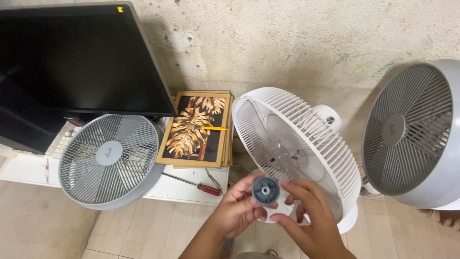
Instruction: The person assembles a white electric fan by hand. They attach the fan blades to the motor hub, secure the central cap, and then fit the front grille onto the fan head.
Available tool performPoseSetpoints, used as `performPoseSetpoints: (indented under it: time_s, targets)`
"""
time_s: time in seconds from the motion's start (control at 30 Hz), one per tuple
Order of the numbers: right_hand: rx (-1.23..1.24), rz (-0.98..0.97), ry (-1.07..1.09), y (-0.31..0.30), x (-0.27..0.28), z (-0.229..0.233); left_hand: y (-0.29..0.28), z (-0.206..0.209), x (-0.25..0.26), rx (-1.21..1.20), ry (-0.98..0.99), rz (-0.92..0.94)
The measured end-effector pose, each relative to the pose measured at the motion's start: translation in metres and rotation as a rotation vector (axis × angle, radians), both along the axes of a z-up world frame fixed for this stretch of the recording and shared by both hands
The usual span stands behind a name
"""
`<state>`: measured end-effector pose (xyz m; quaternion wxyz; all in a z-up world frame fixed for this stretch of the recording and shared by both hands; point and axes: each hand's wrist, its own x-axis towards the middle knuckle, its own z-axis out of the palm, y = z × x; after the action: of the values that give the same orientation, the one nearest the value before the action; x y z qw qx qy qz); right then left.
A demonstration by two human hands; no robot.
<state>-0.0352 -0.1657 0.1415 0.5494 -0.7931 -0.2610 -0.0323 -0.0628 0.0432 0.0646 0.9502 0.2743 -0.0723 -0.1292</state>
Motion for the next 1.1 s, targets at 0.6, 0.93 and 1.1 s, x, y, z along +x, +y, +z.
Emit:
performPoseSetpoints:
  time_s: [0.6,0.93,1.1]
  targets:
    - [-0.243,0.114,0.061,0.058,-0.01,-0.059,0.035,-0.005,-0.011,0.373,0.298,-0.17]
    - [-0.398,-0.118,0.373,0.069,-0.006,-0.079,0.028,-0.042,0.017,0.334,0.471,-0.354]
    - [-0.207,-0.406,0.191,0.048,-0.004,-0.048,0.026,-0.037,0.055,0.546,0.512,-0.258]
